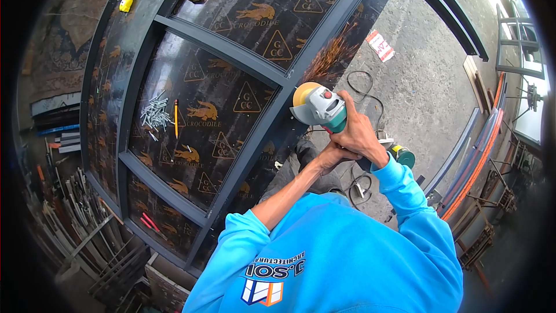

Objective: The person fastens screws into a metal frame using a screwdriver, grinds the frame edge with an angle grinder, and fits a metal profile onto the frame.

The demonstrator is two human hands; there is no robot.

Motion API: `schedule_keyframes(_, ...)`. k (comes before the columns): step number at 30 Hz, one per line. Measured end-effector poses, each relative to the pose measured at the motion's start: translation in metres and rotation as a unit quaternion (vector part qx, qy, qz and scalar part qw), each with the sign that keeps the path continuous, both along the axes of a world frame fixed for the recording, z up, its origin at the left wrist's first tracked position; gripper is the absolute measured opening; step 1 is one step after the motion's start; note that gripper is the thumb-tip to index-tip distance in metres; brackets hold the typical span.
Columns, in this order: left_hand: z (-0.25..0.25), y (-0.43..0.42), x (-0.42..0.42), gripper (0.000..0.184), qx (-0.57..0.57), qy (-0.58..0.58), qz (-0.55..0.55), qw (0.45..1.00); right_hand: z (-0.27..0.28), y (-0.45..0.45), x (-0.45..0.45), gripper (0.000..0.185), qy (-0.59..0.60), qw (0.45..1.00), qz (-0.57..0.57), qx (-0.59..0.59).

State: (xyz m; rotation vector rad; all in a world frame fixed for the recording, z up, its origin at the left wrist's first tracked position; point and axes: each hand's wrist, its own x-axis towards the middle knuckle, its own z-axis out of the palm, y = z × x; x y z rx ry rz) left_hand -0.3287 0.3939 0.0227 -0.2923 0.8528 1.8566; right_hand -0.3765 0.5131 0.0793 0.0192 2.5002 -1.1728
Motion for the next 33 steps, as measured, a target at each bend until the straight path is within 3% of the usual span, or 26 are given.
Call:
schedule_keyframes(3,0.0,0.0,0.0,0.057,-0.005,0.001,-0.017,1.0,0.003,0.0,-0.001,0.089,-0.05,0.999,-0.016,0.001)
schedule_keyframes(7,-0.005,-0.001,0.0,0.056,0.003,0.02,-0.038,0.999,-0.002,0.001,0.006,0.09,-0.029,0.999,-0.024,-0.005)
schedule_keyframes(12,0.012,-0.001,0.013,0.063,-0.001,0.099,-0.093,0.991,0.021,0.006,0.033,0.094,-0.038,0.992,-0.123,-0.014)
schedule_keyframes(14,0.021,-0.003,0.024,0.069,0.006,0.139,-0.127,0.982,0.007,0.016,0.054,0.094,0.005,0.98,-0.168,-0.109)
schedule_keyframes(15,0.027,-0.005,0.034,0.071,0.004,0.152,-0.118,0.981,0.018,0.016,0.061,0.094,-0.053,0.957,-0.21,-0.191)
schedule_keyframes(16,0.021,-0.001,0.048,0.07,0.011,0.151,-0.126,0.98,0.005,0.026,0.074,0.095,-0.033,0.96,-0.213,-0.177)
schedule_keyframes(17,0.011,0.003,0.062,0.07,0.015,0.147,-0.127,0.981,0.03,0.016,0.082,0.095,-0.053,0.951,-0.248,-0.177)
schedule_keyframes(20,0.019,0.004,0.101,0.066,0.035,0.214,-0.054,0.975,0.039,0.011,0.116,0.094,-0.044,0.957,-0.238,-0.162)
schedule_keyframes(21,0.015,0.004,0.116,0.063,0.045,0.241,-0.037,0.969,0.045,0.001,0.129,0.07,-0.038,0.958,-0.23,-0.164)
schedule_keyframes(23,0.024,-0.009,0.148,0.061,0.067,0.223,0.045,0.971,0.051,-0.012,0.153,0.056,-0.1,0.941,-0.19,-0.263)
schedule_keyframes(25,0.027,-0.027,0.176,0.059,0.108,0.222,0.088,0.965,0.055,-0.041,0.184,0.054,-0.089,0.933,-0.184,-0.296)
schedule_keyframes(31,0.026,-0.105,0.285,0.062,0.0,0.364,0.265,0.893,0.049,-0.124,0.298,0.05,-0.004,0.913,-0.2,-0.355)
schedule_keyframes(33,0.061,-0.163,0.306,0.064,-0.036,0.337,0.153,0.928,0.046,-0.149,0.326,0.047,0.006,0.902,-0.233,-0.365)
